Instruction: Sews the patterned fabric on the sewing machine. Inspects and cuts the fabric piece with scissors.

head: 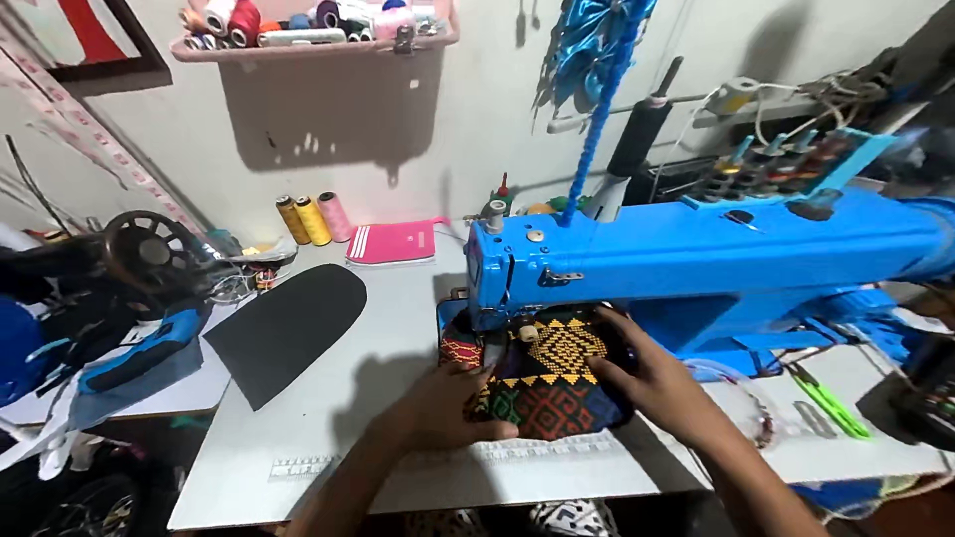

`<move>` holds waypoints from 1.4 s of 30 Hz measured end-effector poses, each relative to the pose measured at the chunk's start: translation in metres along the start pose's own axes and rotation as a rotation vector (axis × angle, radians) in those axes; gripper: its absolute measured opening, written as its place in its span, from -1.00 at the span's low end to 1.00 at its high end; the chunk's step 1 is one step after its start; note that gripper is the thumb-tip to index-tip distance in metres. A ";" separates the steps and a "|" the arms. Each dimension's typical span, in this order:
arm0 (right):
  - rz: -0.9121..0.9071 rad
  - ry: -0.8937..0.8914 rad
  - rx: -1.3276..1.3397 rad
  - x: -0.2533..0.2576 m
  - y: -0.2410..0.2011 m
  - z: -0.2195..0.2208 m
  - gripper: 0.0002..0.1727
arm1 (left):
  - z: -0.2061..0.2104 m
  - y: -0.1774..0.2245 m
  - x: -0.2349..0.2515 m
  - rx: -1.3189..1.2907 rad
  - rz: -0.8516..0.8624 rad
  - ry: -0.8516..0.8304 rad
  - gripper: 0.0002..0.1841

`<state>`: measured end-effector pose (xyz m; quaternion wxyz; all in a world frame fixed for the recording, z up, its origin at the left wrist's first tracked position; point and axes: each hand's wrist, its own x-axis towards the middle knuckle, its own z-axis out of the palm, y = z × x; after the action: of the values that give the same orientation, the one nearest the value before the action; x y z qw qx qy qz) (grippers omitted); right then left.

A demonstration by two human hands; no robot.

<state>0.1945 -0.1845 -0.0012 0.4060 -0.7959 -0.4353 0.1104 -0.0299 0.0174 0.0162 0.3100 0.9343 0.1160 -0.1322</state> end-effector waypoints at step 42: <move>-0.744 -0.412 -0.585 0.015 -0.038 0.069 -0.69 | 0.006 -0.062 0.016 0.090 0.174 0.237 -0.61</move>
<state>0.1439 -0.1238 -0.0152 0.0842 -0.6293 -0.7725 -0.0135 -0.0344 0.0639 -0.0274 0.2621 0.9629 0.0646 0.0013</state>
